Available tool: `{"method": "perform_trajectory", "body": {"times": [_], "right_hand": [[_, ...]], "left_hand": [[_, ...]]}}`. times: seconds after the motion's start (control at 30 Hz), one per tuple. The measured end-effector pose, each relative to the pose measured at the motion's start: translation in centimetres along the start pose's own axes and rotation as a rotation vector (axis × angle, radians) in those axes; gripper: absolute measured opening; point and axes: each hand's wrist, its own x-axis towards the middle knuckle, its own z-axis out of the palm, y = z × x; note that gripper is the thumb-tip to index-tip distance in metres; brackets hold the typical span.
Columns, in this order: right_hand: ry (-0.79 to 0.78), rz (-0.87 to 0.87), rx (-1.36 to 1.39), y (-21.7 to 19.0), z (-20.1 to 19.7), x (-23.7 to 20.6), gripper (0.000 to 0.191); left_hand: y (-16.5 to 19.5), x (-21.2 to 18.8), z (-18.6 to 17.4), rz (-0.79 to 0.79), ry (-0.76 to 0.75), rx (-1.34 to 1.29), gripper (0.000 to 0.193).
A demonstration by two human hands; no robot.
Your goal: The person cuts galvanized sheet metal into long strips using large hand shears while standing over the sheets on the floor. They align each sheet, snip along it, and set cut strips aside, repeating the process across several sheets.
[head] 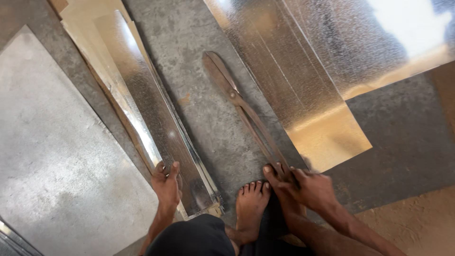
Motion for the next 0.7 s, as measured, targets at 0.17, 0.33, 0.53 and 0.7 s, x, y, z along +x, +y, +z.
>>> {"method": "perform_trajectory", "body": {"times": [0.17, 0.33, 0.53, 0.7], "right_hand": [[0.306, 0.185, -0.089, 6.0, -4.7, 3.3, 0.067], [0.196, 0.322, -0.104, 10.8, -4.4, 5.9, 0.115], [0.217, 0.389, 0.107, 11.2, -6.2, 7.7, 0.114], [0.230, 0.575, 0.650, 9.8, -10.6, 6.8, 0.039]], "left_hand": [[1.3, -1.7, 0.0, -0.027, 0.087, 0.467, 0.047], [6.6, -4.6, 1.5, 0.542, 0.053, 1.462, 0.069], [7.2, -5.5, 7.0, 0.085, -0.410, 0.664, 0.038], [3.4, -5.5, 14.2, -0.290, -0.823, 0.092, 0.061]]}}
